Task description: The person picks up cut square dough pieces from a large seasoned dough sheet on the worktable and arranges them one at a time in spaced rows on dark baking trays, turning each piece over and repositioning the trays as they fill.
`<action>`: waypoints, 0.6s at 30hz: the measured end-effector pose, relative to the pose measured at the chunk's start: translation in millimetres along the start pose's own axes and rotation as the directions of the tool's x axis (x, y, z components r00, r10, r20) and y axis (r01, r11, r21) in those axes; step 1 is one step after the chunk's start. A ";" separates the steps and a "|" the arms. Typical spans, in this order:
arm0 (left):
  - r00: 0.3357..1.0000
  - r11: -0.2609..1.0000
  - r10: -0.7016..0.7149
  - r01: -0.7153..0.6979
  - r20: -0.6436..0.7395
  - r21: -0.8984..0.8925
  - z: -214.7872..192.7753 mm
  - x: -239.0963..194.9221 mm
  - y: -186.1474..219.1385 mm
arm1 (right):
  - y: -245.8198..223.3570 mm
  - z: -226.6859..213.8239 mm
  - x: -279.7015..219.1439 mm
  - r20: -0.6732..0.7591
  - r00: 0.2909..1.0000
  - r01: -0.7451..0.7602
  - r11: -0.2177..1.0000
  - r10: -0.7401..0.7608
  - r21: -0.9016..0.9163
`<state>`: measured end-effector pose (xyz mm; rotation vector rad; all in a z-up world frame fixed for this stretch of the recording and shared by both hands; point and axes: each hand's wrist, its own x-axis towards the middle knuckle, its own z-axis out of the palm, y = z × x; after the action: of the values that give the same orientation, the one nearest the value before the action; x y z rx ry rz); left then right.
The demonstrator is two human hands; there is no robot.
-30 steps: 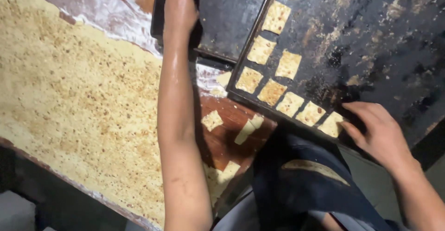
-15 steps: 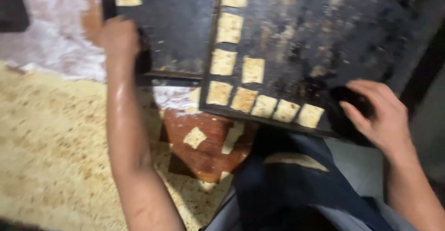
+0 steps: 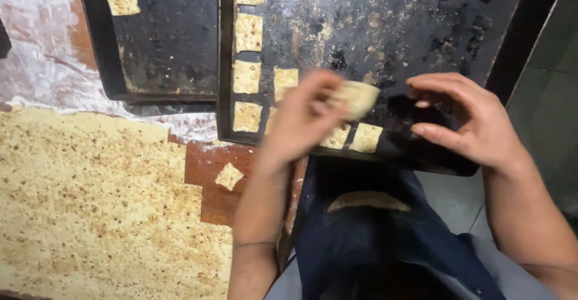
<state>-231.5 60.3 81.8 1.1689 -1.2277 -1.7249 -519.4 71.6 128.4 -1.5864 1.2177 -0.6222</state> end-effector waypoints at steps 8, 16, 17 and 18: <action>0.984 0.950 -0.053 -0.003 0.171 0.312 96.6 3.9 -61.0 | 83.9 -0.8 -15.5 0.363 0.877 -0.355 0.934 0.315 0.048; 0.925 0.965 -0.109 0.186 -0.364 0.183 25.0 -30.1 -2.4 | 124.3 10.2 -30.3 0.520 0.798 -0.346 0.938 0.304 -0.017; 0.903 0.963 -0.051 0.157 -0.426 0.217 15.9 -34.6 -4.7 | 129.4 10.6 -32.6 0.523 0.792 -0.379 0.925 0.315 0.016; 0.879 0.959 0.008 0.128 -0.477 0.253 6.6 -38.4 -7.2 | 134.1 11.2 -36.4 0.521 0.787 -0.414 0.909 0.330 0.049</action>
<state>-224.9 99.1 86.1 1.6946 -1.1499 -1.2155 -577.3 110.4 7.6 -1.2110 1.0075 -0.0304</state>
